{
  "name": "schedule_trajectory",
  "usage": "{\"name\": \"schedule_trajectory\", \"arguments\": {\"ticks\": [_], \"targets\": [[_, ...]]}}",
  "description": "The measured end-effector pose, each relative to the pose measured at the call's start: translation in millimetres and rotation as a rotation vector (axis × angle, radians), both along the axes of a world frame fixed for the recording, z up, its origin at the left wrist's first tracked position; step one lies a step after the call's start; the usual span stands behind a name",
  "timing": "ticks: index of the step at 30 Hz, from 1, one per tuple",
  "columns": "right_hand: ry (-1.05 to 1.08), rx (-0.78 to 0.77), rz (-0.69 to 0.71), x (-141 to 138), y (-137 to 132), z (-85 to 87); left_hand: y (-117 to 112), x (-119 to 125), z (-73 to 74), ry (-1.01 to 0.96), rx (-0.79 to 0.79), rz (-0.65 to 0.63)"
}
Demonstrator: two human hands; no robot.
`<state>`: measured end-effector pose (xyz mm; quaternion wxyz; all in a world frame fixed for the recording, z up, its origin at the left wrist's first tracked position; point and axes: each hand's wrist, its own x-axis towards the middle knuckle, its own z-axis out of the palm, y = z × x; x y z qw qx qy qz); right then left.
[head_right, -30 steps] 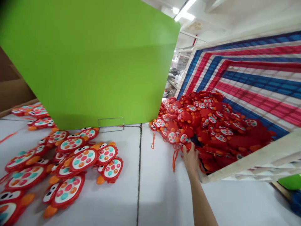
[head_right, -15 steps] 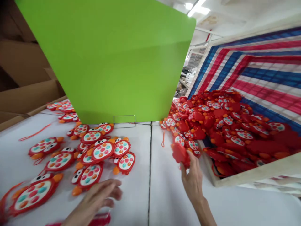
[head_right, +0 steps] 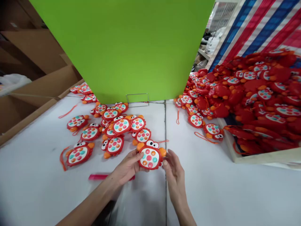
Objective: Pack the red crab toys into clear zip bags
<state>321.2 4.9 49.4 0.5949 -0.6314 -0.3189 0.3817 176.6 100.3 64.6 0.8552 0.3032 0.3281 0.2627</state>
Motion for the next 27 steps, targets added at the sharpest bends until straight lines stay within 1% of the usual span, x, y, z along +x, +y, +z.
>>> {"name": "schedule_trajectory", "arguments": {"ticks": [2, 4, 6, 9, 11, 14, 17, 19, 20, 23, 25, 27], "targets": [[0.293, -0.025, 0.112, -5, 7, 1.9, -4, 0, 0.3, 0.018, 0.025, -0.003], [0.430, -0.021, 0.143, -8, 12, 3.1, -9, -1, 1.7, 0.043, 0.072, -0.008], [0.468, -0.019, 0.103, -11, 13, 2.7, -15, -1, 4.4, 0.091, 0.155, -0.009], [0.444, -0.005, 0.040, -14, 11, -0.2, -23, -1, 9.2, 0.184, 0.284, 0.001], [0.437, -0.003, 0.023, -17, 9, -2.8, -26, -1, 11.1, 0.257, 0.335, 0.000], [0.464, -0.021, 0.032, -22, 7, -6.7, -27, -4, 11.5, 0.359, 0.399, -0.017], [0.514, -0.043, 0.084, -23, 5, -9.8, -26, -9, 11.7, 0.414, 0.452, -0.034], [0.481, -0.051, 0.125, -21, 5, -9.9, -24, -13, 12.7, 0.439, 0.482, -0.048], [0.424, -0.050, 0.134, -18, 6, -9.0, -23, -14, 13.5, 0.446, 0.501, -0.057], [0.170, -0.026, 0.147, -10, 14, -2.9, -21, -13, 16.4, 0.483, 0.582, -0.083], [0.020, -0.023, 0.208, -7, 21, 2.6, -21, -11, 19.0, 0.523, 0.638, -0.100], [-0.061, -0.041, 0.281, -6, 28, 7.3, -24, -7, 21.8, 0.564, 0.670, -0.115]]}}
